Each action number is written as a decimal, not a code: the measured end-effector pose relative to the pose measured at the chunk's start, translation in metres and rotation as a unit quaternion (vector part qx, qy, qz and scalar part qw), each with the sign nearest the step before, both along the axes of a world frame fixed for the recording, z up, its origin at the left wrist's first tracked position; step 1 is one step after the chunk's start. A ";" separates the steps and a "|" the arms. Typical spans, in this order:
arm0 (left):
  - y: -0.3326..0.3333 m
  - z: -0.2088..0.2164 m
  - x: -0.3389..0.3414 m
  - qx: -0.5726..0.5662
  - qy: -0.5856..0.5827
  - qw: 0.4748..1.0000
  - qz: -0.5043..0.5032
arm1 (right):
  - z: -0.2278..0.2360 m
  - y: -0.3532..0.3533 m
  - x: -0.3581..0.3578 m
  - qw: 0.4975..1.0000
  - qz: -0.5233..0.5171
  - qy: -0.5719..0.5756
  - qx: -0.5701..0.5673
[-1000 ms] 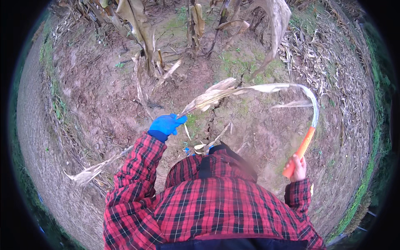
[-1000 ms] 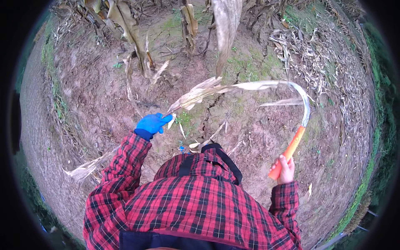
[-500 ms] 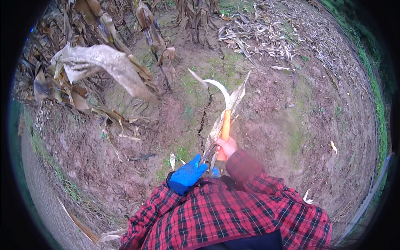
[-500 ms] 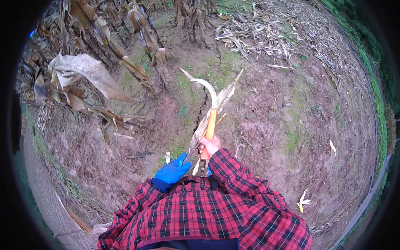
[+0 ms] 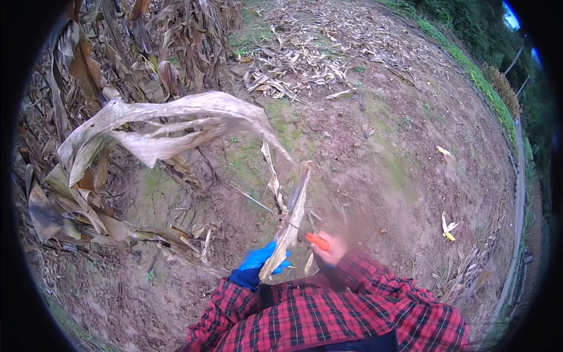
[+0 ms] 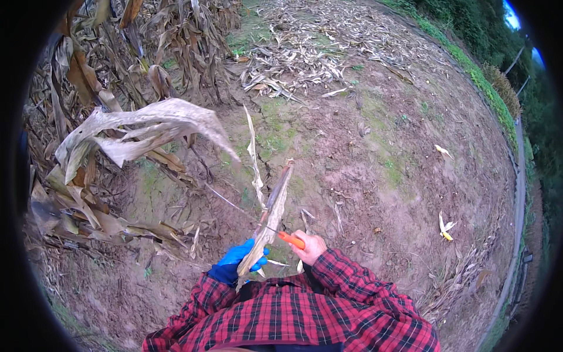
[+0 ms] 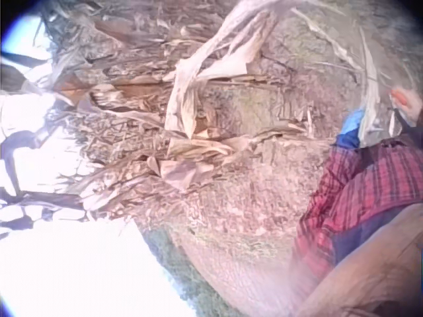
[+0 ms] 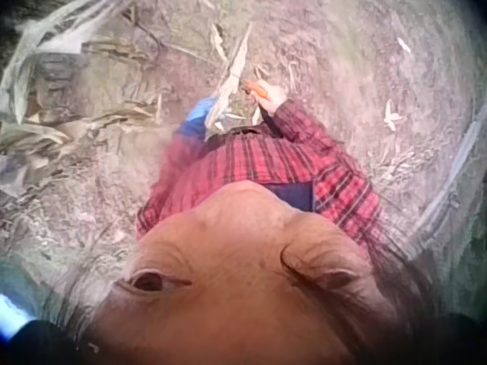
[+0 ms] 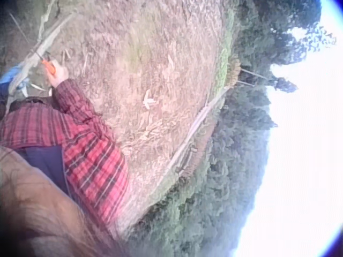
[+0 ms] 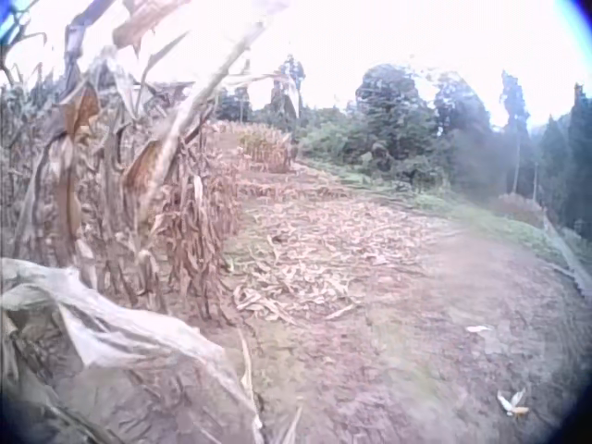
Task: The person uses a sickle to cut dry corn stalks at their base and drops the cut pieces onto the ground. The person repeatedly reaches for stalks, slices them, and discards them in a field with scattered debris.
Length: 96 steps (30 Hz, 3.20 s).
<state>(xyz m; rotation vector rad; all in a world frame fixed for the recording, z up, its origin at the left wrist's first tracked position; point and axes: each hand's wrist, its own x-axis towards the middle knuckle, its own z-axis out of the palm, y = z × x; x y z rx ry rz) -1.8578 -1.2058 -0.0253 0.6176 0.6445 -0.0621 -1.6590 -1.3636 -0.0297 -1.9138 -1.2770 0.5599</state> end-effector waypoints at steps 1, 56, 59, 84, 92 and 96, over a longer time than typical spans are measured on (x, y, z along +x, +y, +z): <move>-0.004 0.008 -0.010 -0.011 -0.019 1.000 -0.014 | 0.011 -0.004 -0.024 0.999 -0.016 -0.022 -0.037; 0.023 0.070 -0.147 0.313 0.219 0.922 0.065 | 0.001 0.016 -0.121 0.945 -0.144 0.180 0.231; 0.009 0.084 -0.138 0.286 0.155 0.945 0.041 | 0.033 0.019 -0.135 0.998 0.007 -0.042 -0.037; 0.051 0.120 -0.058 0.395 -0.157 0.843 0.329 | 0.049 0.001 -0.156 0.875 -0.072 0.477 0.045; 0.044 0.161 -0.055 0.464 -0.131 0.851 0.207 | -0.172 -0.146 -0.097 0.908 -0.168 0.084 -0.375; 0.041 0.116 -0.141 0.622 0.213 0.742 -0.132 | -0.140 -0.148 -0.092 0.901 -0.201 0.014 -0.384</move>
